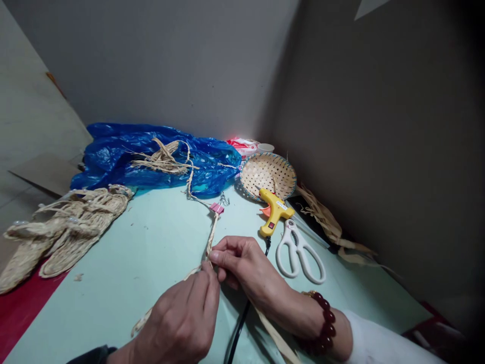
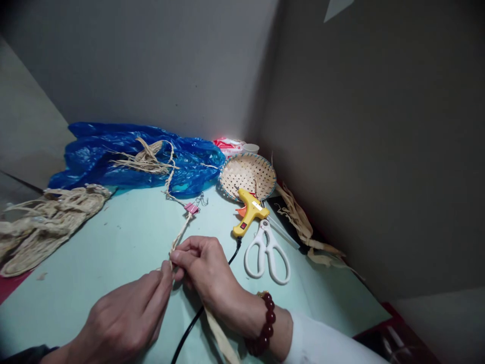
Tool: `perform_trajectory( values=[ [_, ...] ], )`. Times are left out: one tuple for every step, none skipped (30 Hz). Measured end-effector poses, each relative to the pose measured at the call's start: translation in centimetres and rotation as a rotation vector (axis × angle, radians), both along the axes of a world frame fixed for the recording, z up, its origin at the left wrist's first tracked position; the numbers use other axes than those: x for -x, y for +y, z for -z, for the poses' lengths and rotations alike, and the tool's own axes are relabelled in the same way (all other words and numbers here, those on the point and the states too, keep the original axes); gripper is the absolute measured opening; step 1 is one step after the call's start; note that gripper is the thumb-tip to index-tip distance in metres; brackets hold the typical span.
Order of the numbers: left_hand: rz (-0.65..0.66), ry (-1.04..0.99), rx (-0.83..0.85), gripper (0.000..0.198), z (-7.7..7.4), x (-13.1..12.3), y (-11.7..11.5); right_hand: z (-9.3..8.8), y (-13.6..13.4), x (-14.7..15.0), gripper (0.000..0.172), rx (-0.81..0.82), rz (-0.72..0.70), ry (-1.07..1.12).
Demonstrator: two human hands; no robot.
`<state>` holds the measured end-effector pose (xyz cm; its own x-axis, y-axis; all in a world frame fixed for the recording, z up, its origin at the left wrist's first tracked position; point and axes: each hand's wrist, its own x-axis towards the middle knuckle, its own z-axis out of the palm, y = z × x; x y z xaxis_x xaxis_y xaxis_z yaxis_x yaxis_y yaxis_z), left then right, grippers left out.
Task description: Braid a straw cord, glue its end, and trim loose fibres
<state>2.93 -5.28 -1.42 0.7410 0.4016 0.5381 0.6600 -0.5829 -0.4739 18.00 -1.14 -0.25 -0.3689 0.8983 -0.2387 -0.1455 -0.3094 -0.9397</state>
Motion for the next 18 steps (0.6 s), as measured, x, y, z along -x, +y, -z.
perform_trajectory(
  values=[
    [-0.018,0.040,-0.002,0.024,0.1,-0.1,-0.2,0.1,0.0,0.1,0.016,-0.001,0.001,0.001],
    [-0.039,0.072,-0.008,0.024,0.3,-0.2,-0.3,0.2,0.1,0.1,0.016,-0.009,0.001,0.002],
    [-0.068,0.102,0.000,0.025,0.4,-0.3,-0.5,0.4,0.1,0.2,0.016,-0.018,0.001,0.001],
    [-0.081,0.112,-0.001,0.026,0.4,-0.4,-0.6,0.6,0.2,0.2,0.016,-0.027,-0.002,0.000],
    [-0.082,0.099,0.010,0.025,0.4,-0.5,-0.7,0.8,0.2,0.2,0.015,-0.032,-0.005,0.000],
    [-0.072,0.064,0.048,0.025,0.2,-0.4,-0.8,0.9,0.3,0.2,0.015,-0.035,-0.006,0.002],
    [-0.056,0.002,0.115,0.027,-0.1,-0.2,-0.7,1.0,0.3,0.2,0.015,-0.038,-0.004,0.005],
    [-0.039,-0.088,0.206,0.029,-0.5,0.1,-0.6,1.0,0.2,0.1,0.015,-0.046,-0.002,0.007],
    [-0.027,-0.203,0.323,0.030,-1.0,0.5,-0.4,0.9,0.2,0.0,0.016,-0.056,0.000,0.007],
    [-0.034,-0.340,0.456,0.031,-1.5,1.0,0.0,0.8,0.1,-0.1,0.016,-0.064,0.001,0.005],
    [-0.043,-0.491,0.590,0.028,-2.1,1.4,0.5,0.6,0.1,-0.2,0.016,-0.071,0.002,-0.001],
    [-0.073,-0.639,0.737,0.028,-2.5,1.8,1.1,0.4,0.0,-0.2,0.016,-0.078,0.000,-0.009],
    [-0.134,-0.769,0.902,0.023,-2.8,2.1,1.8,0.3,0.0,-0.3,0.015,-0.085,-0.004,-0.014],
    [-0.165,-0.877,1.109,0.018,-2.9,2.3,2.5,0.1,-0.1,-0.3,0.015,-0.095,-0.009,-0.017],
    [-0.120,-0.976,1.378,0.015,-2.8,2.3,3.2,0.0,-0.1,-0.3,0.015,-0.109,-0.013,-0.021],
    [-0.037,-1.043,1.686,0.017,-2.4,2.2,3.7,0.0,-0.2,-0.3,0.014,-0.129,-0.016,-0.032],
    [-0.027,-1.058,1.788,0.021,-1.9,2.0,4.1,0.0,-0.2,-0.3,0.014,-0.154,-0.017,-0.054],
    [-0.034,-1.093,1.835,0.022,-1.3,1.7,4.4,0.0,-0.3,-0.3,0.014,-0.184,-0.018,-0.091]
  ],
)
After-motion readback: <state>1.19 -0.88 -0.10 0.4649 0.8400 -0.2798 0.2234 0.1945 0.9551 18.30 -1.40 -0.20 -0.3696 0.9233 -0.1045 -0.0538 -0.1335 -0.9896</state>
